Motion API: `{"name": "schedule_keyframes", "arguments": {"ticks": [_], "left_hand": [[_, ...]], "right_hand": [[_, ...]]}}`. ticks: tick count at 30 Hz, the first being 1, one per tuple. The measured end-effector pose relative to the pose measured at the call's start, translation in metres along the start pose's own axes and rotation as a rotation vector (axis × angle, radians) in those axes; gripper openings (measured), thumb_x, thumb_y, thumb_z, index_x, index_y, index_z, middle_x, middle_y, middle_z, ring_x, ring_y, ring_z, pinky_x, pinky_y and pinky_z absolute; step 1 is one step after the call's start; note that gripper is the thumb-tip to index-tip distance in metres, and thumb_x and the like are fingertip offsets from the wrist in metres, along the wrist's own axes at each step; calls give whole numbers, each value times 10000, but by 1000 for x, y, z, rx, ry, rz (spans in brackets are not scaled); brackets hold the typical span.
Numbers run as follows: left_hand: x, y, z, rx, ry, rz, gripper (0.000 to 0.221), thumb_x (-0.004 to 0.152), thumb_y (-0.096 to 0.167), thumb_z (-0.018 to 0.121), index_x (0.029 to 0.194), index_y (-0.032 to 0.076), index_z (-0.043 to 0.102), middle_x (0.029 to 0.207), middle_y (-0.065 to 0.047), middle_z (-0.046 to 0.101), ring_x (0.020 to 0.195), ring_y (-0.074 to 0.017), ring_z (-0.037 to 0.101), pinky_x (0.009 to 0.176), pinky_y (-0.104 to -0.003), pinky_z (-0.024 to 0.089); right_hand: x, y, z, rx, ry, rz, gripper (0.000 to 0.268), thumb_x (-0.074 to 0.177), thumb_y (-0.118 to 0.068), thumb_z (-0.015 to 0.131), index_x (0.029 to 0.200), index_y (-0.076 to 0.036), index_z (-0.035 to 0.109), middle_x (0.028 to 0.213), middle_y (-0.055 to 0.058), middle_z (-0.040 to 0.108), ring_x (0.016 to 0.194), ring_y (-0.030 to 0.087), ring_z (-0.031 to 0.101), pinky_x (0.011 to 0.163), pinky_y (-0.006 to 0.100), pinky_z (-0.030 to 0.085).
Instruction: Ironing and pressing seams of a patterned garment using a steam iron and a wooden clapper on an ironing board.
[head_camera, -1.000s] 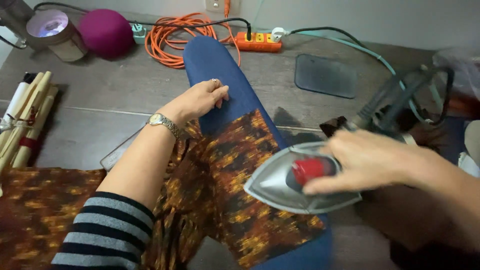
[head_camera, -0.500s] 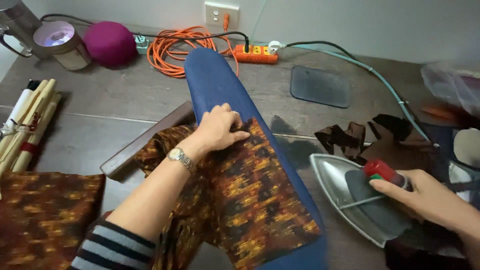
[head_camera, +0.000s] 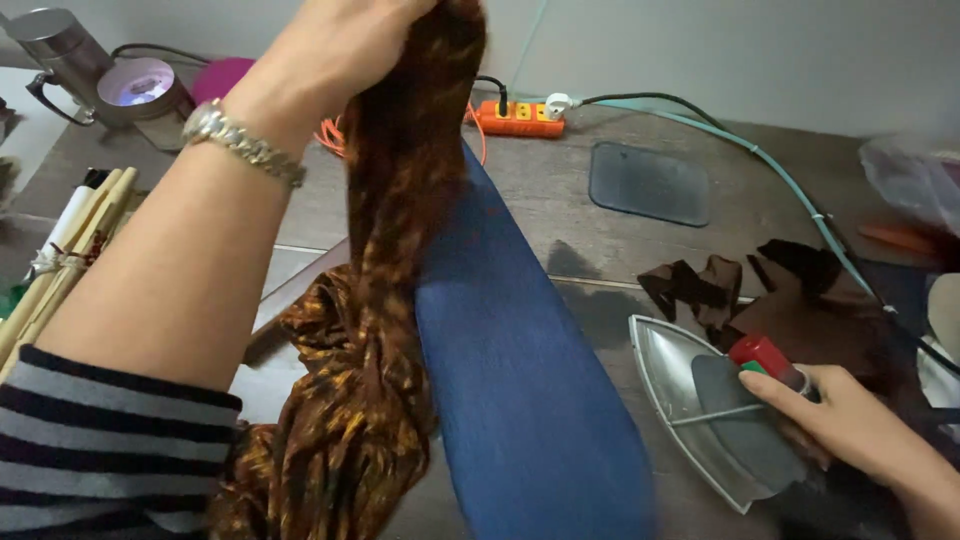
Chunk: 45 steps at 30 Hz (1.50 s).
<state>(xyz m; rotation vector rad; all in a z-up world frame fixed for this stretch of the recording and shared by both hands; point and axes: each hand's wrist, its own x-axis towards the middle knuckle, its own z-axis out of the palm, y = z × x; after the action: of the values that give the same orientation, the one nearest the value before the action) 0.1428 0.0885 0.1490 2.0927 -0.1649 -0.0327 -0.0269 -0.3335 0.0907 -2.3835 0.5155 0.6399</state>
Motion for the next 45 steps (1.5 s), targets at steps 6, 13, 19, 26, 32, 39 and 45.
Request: {"name": "schedule_keyframes", "arguments": {"ticks": [6,13,19,26,32,39,45], "left_hand": [[-55,54,66,369,13,277,302,970,372,404,1066,87,431,935,-172,662,795,-363,632,630,-513,426],[-201,-9,179,689,-257,710,180,862,133,534,1015,44,501,743,-120,602,678,-256,536,362,-385,426],[-251,-29,207,445,-377,738,222,986,194,464,1052,-9,525,1190,-318,575,949,-321,503,431,-377,448],[-275,-49,229,471,-394,845,241,1063,162,376,1215,63,535,1391,-217,540,1072,-273,511,695,-337,415],[-287,-72,243,79,-527,728,409,1095,114,258,1377,-60,497,984,-143,464,688,-226,435,710,-307,356],[-289,-69,199,109,-538,772,226,1109,142,265,1077,19,451,1041,-109,473,744,-219,402,677,-328,314],[-277,-48,127,114,-359,731,292,1072,165,492,790,102,529,762,-14,498,646,-168,426,585,-277,398]], "right_hand": [[7,17,0,35,58,43,621,916,-363,682,518,66,471,378,229,491,342,307,462,447,384,365],[5,30,-5,-18,83,57,636,913,-360,678,494,67,464,360,239,503,341,315,489,476,383,398],[6,31,-9,-107,144,4,531,861,-407,745,600,-1,522,492,132,460,436,243,435,451,357,297],[-35,-64,-6,-430,105,26,392,848,-461,696,713,-106,792,586,53,624,570,171,539,588,276,369],[-62,-147,23,-754,-72,-185,351,766,-630,649,886,-314,746,677,-52,756,632,121,686,642,224,433],[-31,-208,51,-807,-184,-338,573,866,-665,546,744,-107,601,675,10,629,526,137,598,469,273,439],[-17,-219,44,-687,-103,-370,698,837,-683,554,644,-15,492,663,100,576,520,217,484,485,351,317]]}}
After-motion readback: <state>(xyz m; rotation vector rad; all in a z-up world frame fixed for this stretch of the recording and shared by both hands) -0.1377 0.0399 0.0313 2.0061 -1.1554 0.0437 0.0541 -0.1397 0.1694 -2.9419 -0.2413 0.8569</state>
